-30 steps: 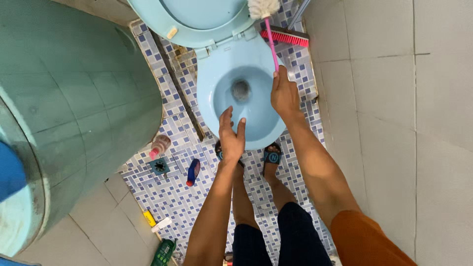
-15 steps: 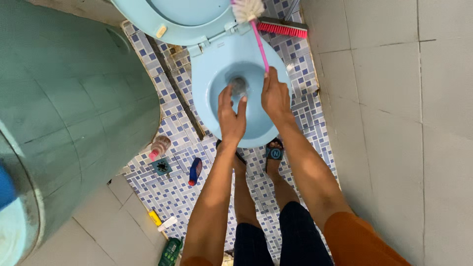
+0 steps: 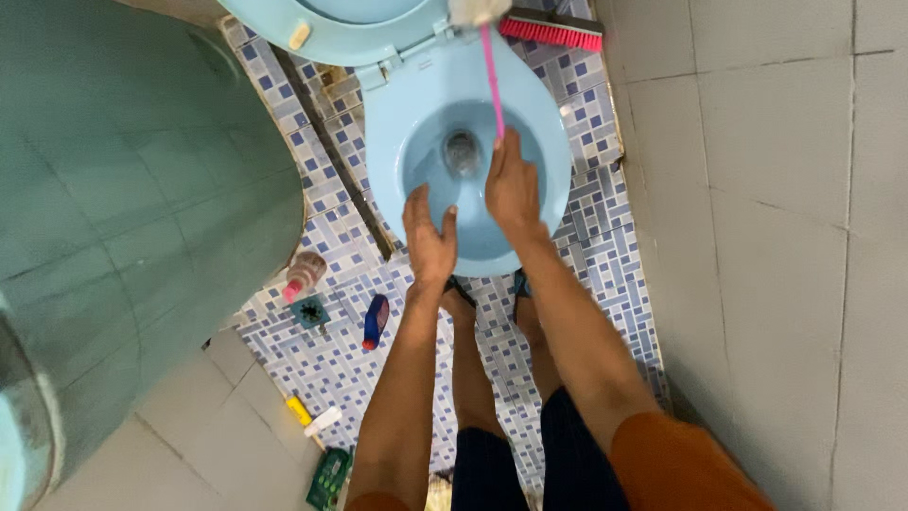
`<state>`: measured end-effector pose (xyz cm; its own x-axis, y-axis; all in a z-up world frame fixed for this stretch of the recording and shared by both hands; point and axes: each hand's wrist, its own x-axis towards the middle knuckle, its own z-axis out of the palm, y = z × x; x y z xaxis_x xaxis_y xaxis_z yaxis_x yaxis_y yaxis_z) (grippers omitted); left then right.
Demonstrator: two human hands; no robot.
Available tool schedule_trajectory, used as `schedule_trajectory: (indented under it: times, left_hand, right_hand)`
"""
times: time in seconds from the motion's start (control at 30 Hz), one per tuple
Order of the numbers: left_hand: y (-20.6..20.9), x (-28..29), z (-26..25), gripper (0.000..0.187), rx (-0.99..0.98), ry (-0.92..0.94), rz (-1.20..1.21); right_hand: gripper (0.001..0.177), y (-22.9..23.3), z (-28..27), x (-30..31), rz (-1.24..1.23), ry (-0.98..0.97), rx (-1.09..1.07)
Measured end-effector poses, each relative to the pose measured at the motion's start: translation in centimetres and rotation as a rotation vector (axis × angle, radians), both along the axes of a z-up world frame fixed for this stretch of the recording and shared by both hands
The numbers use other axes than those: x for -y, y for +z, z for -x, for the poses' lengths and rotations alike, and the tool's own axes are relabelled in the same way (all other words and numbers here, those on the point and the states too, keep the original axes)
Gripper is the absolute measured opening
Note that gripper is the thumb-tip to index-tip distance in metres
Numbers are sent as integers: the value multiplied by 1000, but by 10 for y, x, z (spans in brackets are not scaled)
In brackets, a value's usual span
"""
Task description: The person cleans a toilet bowl using a pink toilet brush, a blue plastic scoop, and a bottle of blue cleaning liquid. They repeatedly scoop water from a large green tank, pour it into the toilet, apply the cleaning liquid, and scrub the bowl thoroughly.
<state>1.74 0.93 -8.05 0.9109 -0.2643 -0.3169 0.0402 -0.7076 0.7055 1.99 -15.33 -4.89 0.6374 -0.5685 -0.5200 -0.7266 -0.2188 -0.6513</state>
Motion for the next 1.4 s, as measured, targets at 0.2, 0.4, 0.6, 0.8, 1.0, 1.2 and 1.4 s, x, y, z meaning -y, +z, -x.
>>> schedule_trajectory:
  times: [0.2, 0.4, 0.6, 0.8, 1.0, 1.2, 1.4]
  left_hand:
    - [-38, -43, 2, 75, 162, -234, -238]
    - [-52, -57, -2, 80, 113, -322, -374]
    - [-45, -49, -7, 88, -27, -288, -436]
    - [-42, -47, -10, 91, -42, -329, -518]
    - [-38, -43, -21, 101, -69, -304, -510]
    - [-42, -39, -39, 105, -91, -396, -635]
    - [-44, -41, -48, 111, -138, -494, -694]
  right_hand:
    - [39, -15, 6, -23, 43, 13, 125]
    - [35, -20, -22, 3, 120, 3, 159]
    - [36, -15, -11, -4, 138, 61, 86]
    - [38, -7, -42, 10, 35, -2, 16]
    - [34, -21, -17, -15, 43, -8, 60]
    - [35, -20, -37, -8, -5, -18, 57]
    - [30, -33, -9, -20, -16, -62, 87]
